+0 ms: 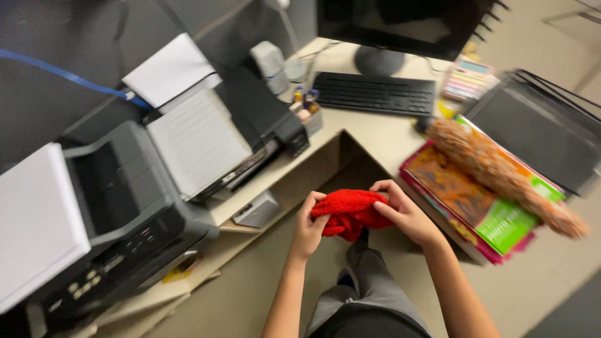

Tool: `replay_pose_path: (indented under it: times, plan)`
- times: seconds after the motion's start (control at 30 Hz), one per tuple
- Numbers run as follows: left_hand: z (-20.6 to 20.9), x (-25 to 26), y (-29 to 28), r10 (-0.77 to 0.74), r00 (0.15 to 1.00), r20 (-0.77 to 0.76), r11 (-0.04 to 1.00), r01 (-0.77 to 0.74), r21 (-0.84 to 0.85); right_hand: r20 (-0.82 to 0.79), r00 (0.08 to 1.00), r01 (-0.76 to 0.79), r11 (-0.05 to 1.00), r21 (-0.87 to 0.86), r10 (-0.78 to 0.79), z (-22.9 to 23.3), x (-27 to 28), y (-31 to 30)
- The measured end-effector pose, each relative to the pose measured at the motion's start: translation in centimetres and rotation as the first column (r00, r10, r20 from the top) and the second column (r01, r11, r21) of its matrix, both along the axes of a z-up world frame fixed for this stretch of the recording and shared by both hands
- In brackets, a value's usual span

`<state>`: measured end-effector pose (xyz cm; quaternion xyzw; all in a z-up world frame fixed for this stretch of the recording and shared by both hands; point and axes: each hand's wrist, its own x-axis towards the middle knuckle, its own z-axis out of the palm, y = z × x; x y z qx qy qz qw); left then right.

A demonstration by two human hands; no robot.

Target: The person wipes a black mesh tray with a red cloth. They repeatedly pick up the tray, wipe its surface, and place it back down on a desk or printer. The person also handles a second mesh tray in a similar manner.

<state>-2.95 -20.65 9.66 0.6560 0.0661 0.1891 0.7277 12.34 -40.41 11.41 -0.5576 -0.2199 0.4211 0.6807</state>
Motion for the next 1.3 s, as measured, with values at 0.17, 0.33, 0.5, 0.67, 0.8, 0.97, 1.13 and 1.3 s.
replay_pose_path:
  times: [0.17,0.33,0.5,0.67,0.8,0.97,1.13,1.3]
  plan:
    - [2.3,5.1,-5.8,-0.233,0.972,-0.027,0.948,0.221,-0.23,-0.132,0.987,-0.07,0.986,0.152,0.091,-6.3,1.1,-8.1]
    - [3.7,12.3,-11.5,-0.452,0.892,0.019,0.89,0.453,-0.053,0.53,0.838,-0.212,0.972,0.099,0.128,-10.3,3.0,-18.2]
    - [4.0,21.7,-15.9,-0.541,0.821,0.183,0.795,0.57,-0.206,0.59,0.802,0.107,0.994,0.007,-0.09,-9.9,6.1,-21.0]
    - [0.5,29.7,-20.7,-0.805,0.591,-0.047,0.579,0.767,-0.276,0.659,0.714,0.373,0.925,-0.075,-0.235,-8.9,10.6,-25.4]
    - [-4.4,36.7,-24.2,-0.846,0.524,-0.102,0.533,0.824,-0.192,0.719,0.624,0.547,0.828,-0.123,-0.306,-6.9,15.6,-28.6]
    - [-13.3,44.9,-25.8,-0.778,0.6,-0.184,0.627,0.756,-0.186,0.769,0.541,0.702,0.687,-0.189,-0.341,-5.0,19.8,-31.0]
    - [-23.2,53.2,-23.0,-0.523,0.759,-0.387,0.801,0.593,0.079,0.819,0.457,0.812,0.539,-0.225,-0.347,-1.4,24.9,-30.9]
    - [-29.7,57.9,-19.5,-0.015,0.92,-0.391,0.64,0.309,0.704,0.786,0.529,0.806,0.48,-0.346,-0.321,1.7,30.0,-29.2]
